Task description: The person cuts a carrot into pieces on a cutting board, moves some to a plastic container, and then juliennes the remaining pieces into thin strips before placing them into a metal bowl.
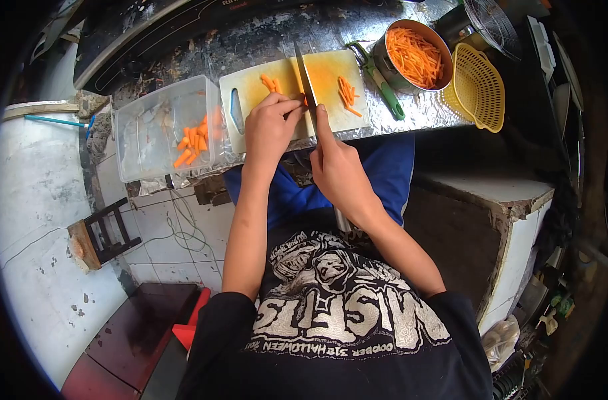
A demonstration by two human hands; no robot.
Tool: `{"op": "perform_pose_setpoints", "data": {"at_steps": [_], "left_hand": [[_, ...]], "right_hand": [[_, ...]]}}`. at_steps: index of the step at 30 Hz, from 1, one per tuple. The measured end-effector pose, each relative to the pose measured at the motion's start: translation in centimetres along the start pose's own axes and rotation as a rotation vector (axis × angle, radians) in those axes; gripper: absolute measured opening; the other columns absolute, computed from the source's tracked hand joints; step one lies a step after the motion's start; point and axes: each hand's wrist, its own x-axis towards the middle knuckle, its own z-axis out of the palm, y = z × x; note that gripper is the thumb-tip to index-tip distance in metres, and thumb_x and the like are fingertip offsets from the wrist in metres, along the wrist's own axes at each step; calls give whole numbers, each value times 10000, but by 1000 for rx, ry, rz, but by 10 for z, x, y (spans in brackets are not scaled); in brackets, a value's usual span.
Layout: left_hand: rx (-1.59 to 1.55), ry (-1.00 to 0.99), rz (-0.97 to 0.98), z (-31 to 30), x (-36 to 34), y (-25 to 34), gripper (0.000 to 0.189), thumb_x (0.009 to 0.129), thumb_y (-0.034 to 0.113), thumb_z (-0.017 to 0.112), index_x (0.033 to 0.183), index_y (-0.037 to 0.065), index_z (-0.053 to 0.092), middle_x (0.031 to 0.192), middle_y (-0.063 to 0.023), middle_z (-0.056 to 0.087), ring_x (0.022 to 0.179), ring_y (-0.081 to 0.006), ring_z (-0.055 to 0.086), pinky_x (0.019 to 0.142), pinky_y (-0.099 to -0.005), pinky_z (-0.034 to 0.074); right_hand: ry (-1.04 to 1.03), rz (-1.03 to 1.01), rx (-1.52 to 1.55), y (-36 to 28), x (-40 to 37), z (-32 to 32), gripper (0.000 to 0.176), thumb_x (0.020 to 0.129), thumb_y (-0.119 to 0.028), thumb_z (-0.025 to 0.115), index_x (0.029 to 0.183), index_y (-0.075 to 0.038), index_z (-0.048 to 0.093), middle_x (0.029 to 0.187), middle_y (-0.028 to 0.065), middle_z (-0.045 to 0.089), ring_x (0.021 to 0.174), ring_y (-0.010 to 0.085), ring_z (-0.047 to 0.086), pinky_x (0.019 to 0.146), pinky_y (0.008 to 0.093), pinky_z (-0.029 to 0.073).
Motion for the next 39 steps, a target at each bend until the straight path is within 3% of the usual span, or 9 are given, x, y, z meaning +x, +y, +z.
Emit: {"op": "perform_pose_setpoints", "data": {"at_steps": [17, 20, 23, 26, 39], "left_hand": [[71, 36, 70, 3, 1, 2, 125, 862, 147, 729, 952, 79, 783, 909, -81, 702, 825, -316, 686, 732, -399, 545], [90, 23, 43, 5, -3, 4, 149, 878, 128, 715, 995, 63, 780, 913, -96, 706, 825, -299, 691, 737, -365, 533], [53, 62, 63, 7, -5, 0, 145, 875, 135, 722, 983, 57, 778, 907, -91, 702, 814, -297, 691, 731, -367, 533], [67, 83, 69, 8, -5, -2, 144, 867, 142, 733, 967, 46, 772, 913, -89, 702, 813, -296, 690, 730, -367, 534], [61, 49, 87, 8, 0, -8, 113, 845, 155, 738, 915, 75, 774, 912, -79, 698, 831, -328, 681, 730, -407, 546]], "right_hand": [[57, 6, -23, 7, 36, -5, 722, 903, -8, 539, 1518, 134, 187, 641, 295, 604, 585, 464, 622, 587, 544, 501], [89, -18, -42, 5, 21, -15, 665, 887, 51, 533, 1506, 95, 292, 699, 296, 625, 662, 470, 651, 655, 522, 511], [-58, 73, -35, -3, 6, -19, 677, 887, 53, 543, 1510, 95, 281, 736, 296, 637, 673, 457, 658, 654, 523, 509], [-56, -15, -36, 7, -4, -7, 722, 901, 0, 559, 1512, 128, 197, 682, 306, 614, 612, 479, 632, 610, 553, 511], [-8, 15, -86, 10, 14, 11, 729, 878, 50, 552, 1523, 106, 218, 639, 280, 594, 598, 456, 617, 612, 529, 485]]}}
